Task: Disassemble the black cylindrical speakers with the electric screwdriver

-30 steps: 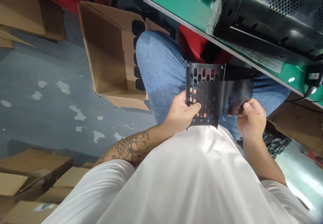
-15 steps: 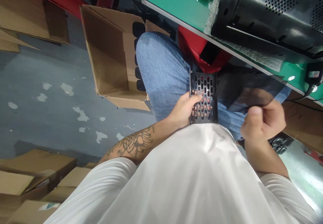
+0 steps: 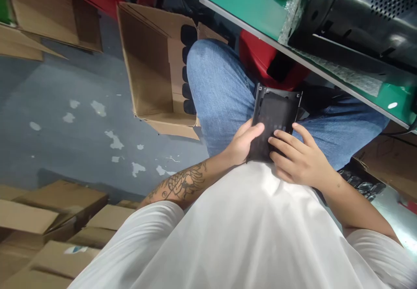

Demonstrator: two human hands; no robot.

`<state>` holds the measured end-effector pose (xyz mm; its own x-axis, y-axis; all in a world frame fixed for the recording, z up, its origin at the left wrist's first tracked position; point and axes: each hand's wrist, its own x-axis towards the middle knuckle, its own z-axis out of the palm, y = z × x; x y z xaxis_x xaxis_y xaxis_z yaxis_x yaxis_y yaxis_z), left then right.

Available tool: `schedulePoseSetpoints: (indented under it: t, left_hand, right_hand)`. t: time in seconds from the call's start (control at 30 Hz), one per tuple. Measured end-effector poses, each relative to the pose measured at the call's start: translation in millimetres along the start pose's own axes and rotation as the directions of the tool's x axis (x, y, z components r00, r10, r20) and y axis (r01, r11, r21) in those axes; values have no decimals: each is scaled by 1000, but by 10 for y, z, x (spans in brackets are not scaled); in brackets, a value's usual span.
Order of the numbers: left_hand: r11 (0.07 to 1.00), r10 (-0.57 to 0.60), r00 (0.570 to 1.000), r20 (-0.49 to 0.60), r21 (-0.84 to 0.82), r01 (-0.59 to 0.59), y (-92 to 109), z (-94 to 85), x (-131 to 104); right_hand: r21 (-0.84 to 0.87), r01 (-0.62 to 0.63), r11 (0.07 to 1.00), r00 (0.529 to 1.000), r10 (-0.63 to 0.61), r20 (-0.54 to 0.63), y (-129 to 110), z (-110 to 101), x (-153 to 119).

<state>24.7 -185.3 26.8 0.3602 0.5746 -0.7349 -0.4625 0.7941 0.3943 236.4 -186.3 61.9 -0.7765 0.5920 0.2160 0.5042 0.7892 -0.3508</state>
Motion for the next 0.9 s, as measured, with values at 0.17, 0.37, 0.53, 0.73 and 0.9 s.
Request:
schedulePoseSetpoints:
  t: [0.17,0.37,0.53,0.73,0.9]
  left_hand:
    - [992,59,997,48,113,-64,94,24,-81]
    - [982,65,996,59,175,-74,139,99,-119]
    - [964,71,997,31,255,-77,181,189,-184]
    - [961,52,998,26,270,-57,222,243,-231]
    - [964,32,999,21,262,-36,217,253,-216]
  right_hand:
    - [-13,-55,998,996,54,-67,-28,-75,-48]
    - [-76,-105,991,991,98,-92,-57,-104,-51]
    - [-70,-99,993,993,93,-76,-22,-159,-29]
    - [-97,-85,992,983,67,-172,-3,-158,-48]
    - [-194,-160,968,977,127,-169,-27,-138,-46]
